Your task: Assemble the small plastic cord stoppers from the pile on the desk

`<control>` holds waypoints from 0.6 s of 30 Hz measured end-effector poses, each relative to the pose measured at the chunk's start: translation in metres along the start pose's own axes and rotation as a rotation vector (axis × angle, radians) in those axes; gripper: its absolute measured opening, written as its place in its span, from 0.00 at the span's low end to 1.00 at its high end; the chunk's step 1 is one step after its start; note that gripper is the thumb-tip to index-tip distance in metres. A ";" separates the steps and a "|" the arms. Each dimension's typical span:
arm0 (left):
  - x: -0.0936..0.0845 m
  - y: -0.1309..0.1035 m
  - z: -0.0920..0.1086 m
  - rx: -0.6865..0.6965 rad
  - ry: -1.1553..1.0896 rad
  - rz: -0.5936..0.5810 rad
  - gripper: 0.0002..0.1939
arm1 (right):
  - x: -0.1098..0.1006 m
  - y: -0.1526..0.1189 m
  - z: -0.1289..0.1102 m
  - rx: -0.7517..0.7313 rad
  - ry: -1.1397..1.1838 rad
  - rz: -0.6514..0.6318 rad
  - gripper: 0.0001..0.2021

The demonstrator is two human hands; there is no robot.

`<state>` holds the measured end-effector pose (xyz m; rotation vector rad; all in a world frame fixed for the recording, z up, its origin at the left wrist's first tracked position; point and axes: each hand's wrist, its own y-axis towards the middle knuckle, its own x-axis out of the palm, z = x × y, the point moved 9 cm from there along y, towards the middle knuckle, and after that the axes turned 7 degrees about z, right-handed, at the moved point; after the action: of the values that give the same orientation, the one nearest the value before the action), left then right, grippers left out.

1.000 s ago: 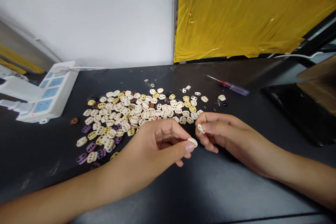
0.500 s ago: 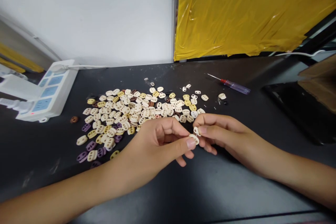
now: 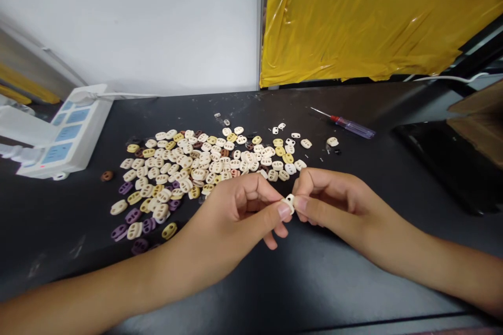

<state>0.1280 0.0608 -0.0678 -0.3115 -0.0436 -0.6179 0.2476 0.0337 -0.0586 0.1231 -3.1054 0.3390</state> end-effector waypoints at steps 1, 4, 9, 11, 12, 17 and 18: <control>0.000 -0.001 0.000 0.007 0.004 0.005 0.10 | 0.001 -0.001 0.000 -0.007 -0.010 0.000 0.19; -0.001 -0.002 -0.001 0.013 0.006 0.017 0.11 | 0.000 -0.003 0.002 -0.023 -0.029 0.015 0.18; 0.001 -0.008 -0.002 -0.026 0.024 -0.041 0.08 | 0.004 -0.001 0.016 0.079 0.096 -0.136 0.15; 0.004 -0.012 0.000 -0.044 0.051 -0.090 0.07 | 0.008 -0.001 0.022 0.155 0.145 -0.240 0.14; 0.005 -0.014 0.001 -0.051 0.078 -0.117 0.07 | 0.010 -0.002 0.024 0.191 0.165 -0.283 0.14; 0.006 -0.019 0.010 -0.043 0.287 -0.179 0.07 | 0.015 -0.003 0.031 0.267 0.201 -0.379 0.14; 0.006 -0.019 0.015 -0.012 0.321 -0.177 0.07 | 0.015 -0.003 0.029 0.254 0.202 -0.387 0.14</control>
<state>0.1226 0.0470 -0.0479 -0.2178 0.2433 -0.8379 0.2323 0.0233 -0.0863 0.6374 -2.7431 0.6772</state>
